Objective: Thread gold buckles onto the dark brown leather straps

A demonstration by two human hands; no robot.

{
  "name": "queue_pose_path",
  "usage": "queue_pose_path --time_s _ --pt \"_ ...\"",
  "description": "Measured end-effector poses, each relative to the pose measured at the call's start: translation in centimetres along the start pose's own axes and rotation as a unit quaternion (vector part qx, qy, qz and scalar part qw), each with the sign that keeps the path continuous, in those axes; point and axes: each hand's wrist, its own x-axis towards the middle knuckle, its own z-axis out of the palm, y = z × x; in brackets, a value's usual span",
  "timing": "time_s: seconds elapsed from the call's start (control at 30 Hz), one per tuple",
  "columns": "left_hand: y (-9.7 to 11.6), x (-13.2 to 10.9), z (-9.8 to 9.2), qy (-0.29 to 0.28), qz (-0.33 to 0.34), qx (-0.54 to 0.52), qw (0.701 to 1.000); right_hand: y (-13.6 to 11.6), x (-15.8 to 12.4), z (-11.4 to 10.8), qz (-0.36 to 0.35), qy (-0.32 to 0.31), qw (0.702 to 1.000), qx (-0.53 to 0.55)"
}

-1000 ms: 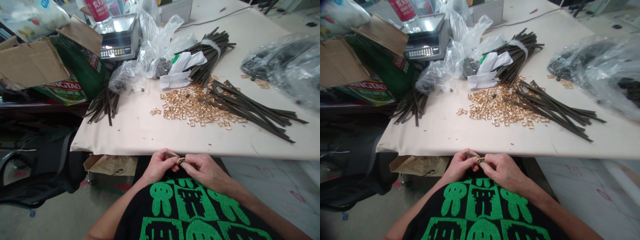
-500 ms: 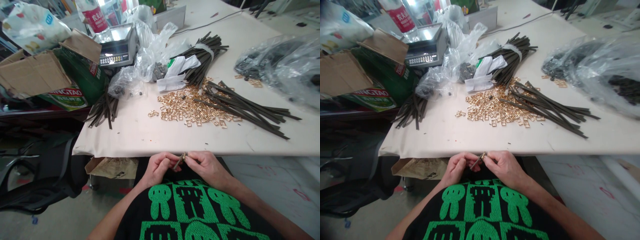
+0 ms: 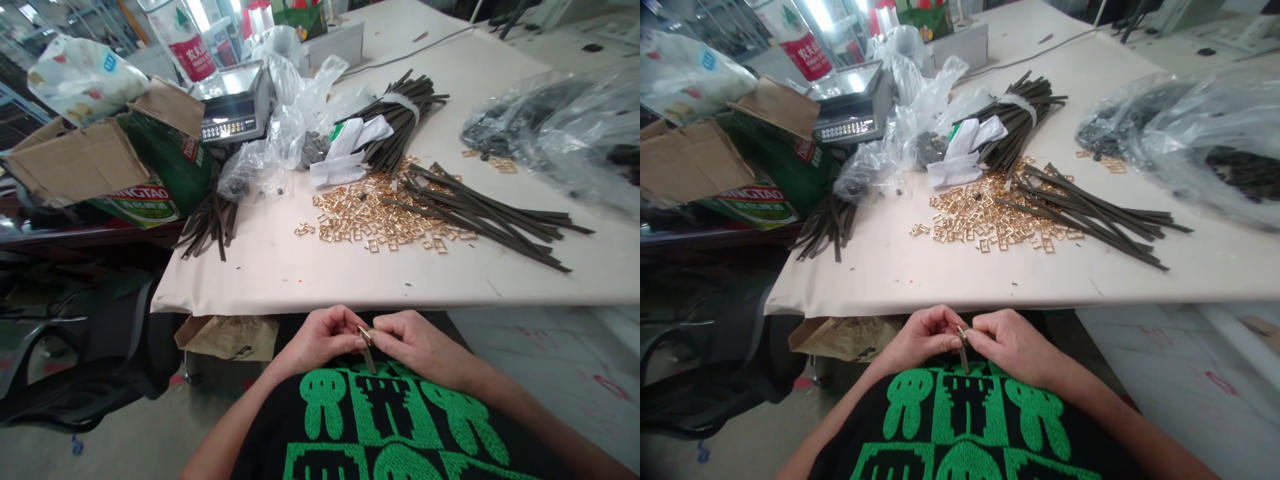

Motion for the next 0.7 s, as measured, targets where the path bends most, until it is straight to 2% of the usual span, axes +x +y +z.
queue_pose_path --time_s 0.2,0.33,0.47,0.63,0.7 --pt "0.1 -0.2 0.2 0.014 -0.008 -0.004 1.000 -1.4 -0.7 -2.0 -0.032 0.002 0.997 -0.067" --pt "0.2 -0.2 0.2 0.020 0.023 -0.032 0.999 -2.7 -0.9 -4.4 -0.069 0.042 0.976 -0.203" --pt "0.3 0.1 0.2 0.053 0.024 -0.055 0.997 -3.9 1.0 -6.7 -0.150 0.042 0.921 -0.358" --pt "-0.3 0.9 0.0 0.087 0.026 -0.103 0.991 -5.9 6.0 -8.4 -0.280 0.005 0.841 -0.463" --pt "-0.4 1.2 -0.1 0.096 0.036 -0.128 0.986 -6.4 7.6 -8.5 -0.326 0.019 0.807 -0.492"
